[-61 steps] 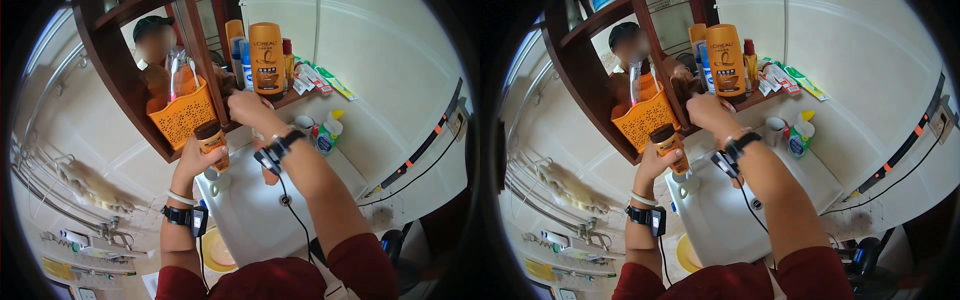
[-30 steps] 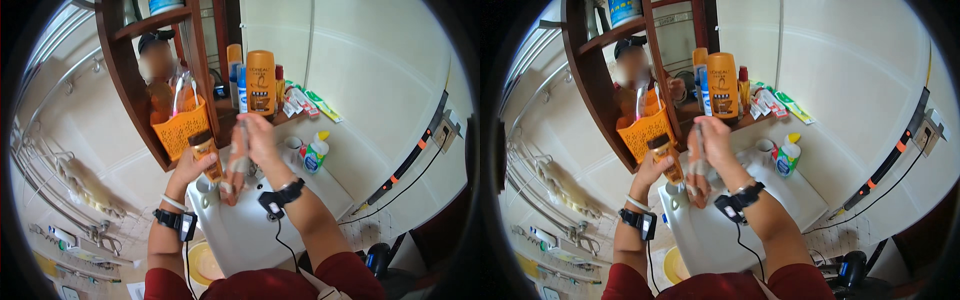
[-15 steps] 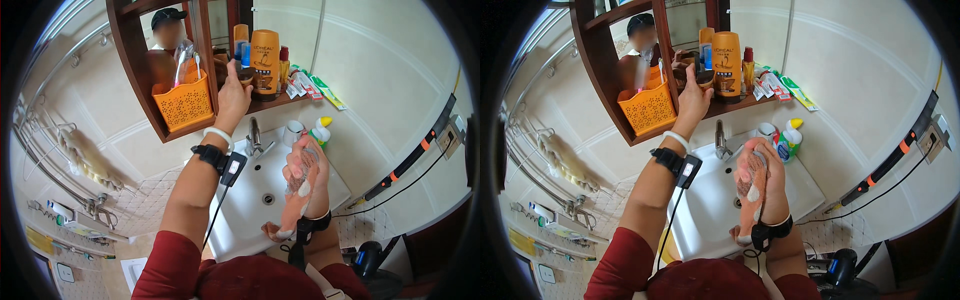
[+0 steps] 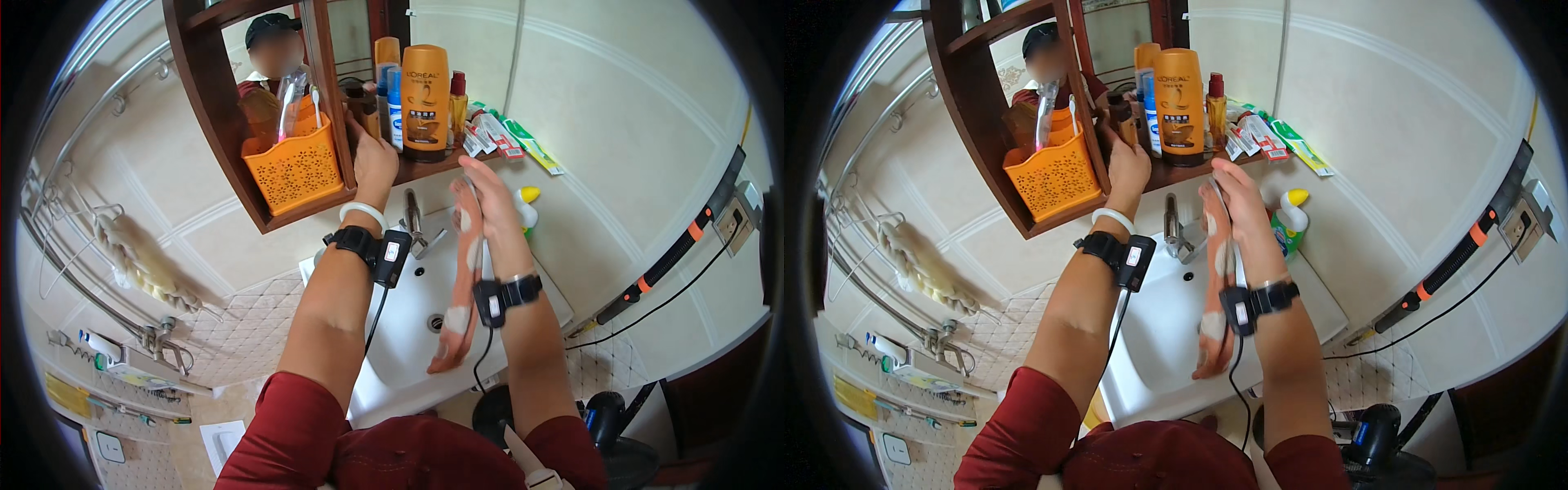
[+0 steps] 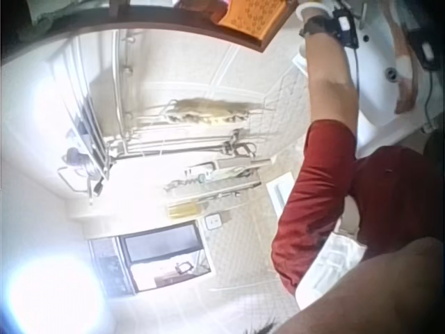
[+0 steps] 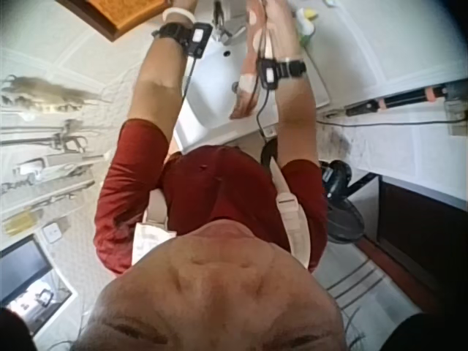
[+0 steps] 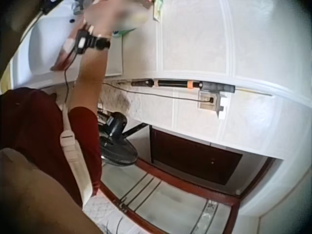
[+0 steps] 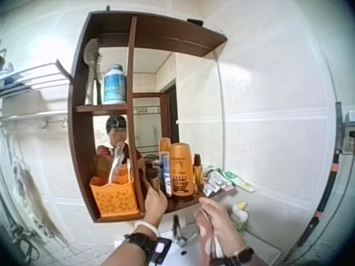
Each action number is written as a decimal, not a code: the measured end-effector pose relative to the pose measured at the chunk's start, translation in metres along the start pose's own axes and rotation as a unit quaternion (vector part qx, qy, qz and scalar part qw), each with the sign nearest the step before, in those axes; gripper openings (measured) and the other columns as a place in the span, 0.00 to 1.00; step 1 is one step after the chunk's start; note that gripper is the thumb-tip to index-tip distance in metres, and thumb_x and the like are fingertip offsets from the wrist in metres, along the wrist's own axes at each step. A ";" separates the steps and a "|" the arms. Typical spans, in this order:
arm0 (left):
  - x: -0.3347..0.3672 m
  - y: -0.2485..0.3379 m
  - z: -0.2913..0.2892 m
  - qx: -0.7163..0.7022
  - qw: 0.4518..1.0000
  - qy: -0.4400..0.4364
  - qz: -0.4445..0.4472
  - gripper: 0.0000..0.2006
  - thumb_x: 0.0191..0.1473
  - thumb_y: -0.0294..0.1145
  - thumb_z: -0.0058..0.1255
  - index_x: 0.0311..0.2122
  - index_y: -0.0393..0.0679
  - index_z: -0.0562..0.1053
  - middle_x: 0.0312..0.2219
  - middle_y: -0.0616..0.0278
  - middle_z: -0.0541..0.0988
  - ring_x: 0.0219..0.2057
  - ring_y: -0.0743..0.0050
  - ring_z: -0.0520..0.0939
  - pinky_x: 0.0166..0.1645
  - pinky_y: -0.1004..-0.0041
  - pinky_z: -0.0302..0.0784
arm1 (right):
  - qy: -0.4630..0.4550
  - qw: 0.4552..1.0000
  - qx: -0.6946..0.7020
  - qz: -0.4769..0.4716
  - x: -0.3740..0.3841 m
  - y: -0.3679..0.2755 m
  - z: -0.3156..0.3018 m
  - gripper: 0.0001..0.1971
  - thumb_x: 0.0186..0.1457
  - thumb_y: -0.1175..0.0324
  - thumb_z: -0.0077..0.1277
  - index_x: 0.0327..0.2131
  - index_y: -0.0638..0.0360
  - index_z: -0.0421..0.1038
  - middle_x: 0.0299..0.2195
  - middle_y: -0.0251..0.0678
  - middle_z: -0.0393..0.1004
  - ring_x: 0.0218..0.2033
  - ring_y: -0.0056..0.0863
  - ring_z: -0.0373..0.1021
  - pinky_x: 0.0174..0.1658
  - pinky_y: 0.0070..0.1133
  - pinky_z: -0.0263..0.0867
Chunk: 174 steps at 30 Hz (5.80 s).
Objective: Clean and organize various toiletries and personal care items in a bathroom cabinet and around a sink.
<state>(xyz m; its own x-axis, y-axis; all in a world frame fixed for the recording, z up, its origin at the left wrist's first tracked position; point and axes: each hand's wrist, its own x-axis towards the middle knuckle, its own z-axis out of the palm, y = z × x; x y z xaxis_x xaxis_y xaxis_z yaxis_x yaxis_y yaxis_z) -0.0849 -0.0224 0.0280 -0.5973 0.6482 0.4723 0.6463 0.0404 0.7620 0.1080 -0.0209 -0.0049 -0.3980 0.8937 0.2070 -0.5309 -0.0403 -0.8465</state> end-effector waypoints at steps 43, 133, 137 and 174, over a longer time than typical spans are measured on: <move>-0.096 -0.057 -0.060 -0.266 0.949 -0.071 0.155 0.28 0.41 0.29 0.55 0.49 0.40 0.59 0.39 0.55 0.71 0.40 0.61 0.74 0.44 0.69 0.69 | -0.238 0.889 -0.388 -0.036 0.034 -0.006 0.094 0.12 0.52 0.71 0.47 0.41 0.63 0.67 0.26 0.30 0.70 0.22 0.12 0.63 0.23 0.12 0.59; -0.138 -0.042 -0.237 0.014 0.872 -0.258 0.416 0.36 0.28 0.38 0.64 0.47 0.40 0.64 0.43 0.48 0.69 0.45 0.50 0.71 0.50 0.61 0.64 | -0.315 0.762 -0.441 -0.355 -0.103 -0.026 0.168 0.21 0.40 0.68 0.56 0.40 0.63 0.65 0.37 0.48 0.69 0.39 0.42 0.67 0.39 0.26 0.64; -0.146 -0.058 -0.225 0.058 0.882 -0.240 0.401 0.36 0.29 0.38 0.63 0.47 0.39 0.64 0.41 0.47 0.70 0.45 0.47 0.70 0.49 0.60 0.65 | -0.232 0.838 -0.416 -0.266 -0.090 -0.009 0.176 0.13 0.42 0.68 0.53 0.34 0.61 0.68 0.30 0.48 0.71 0.32 0.45 0.68 0.33 0.29 0.65; -0.153 -0.048 -0.204 -0.038 0.928 -0.095 0.357 0.38 0.28 0.37 0.63 0.50 0.40 0.62 0.43 0.50 0.70 0.42 0.51 0.72 0.45 0.66 0.67 | -0.192 0.980 -0.002 -0.050 -0.125 0.045 0.137 0.25 0.40 0.73 0.59 0.44 0.66 0.62 0.33 0.37 0.72 0.33 0.23 0.70 0.36 0.19 0.68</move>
<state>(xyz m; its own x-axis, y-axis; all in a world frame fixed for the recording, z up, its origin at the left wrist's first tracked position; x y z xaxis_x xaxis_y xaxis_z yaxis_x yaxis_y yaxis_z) -0.1219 -0.2786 0.0098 0.0703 0.6113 0.7882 0.8055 -0.5009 0.3166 0.0312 -0.1956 -0.0016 -0.5966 0.6592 0.4576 -0.5792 0.0410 -0.8142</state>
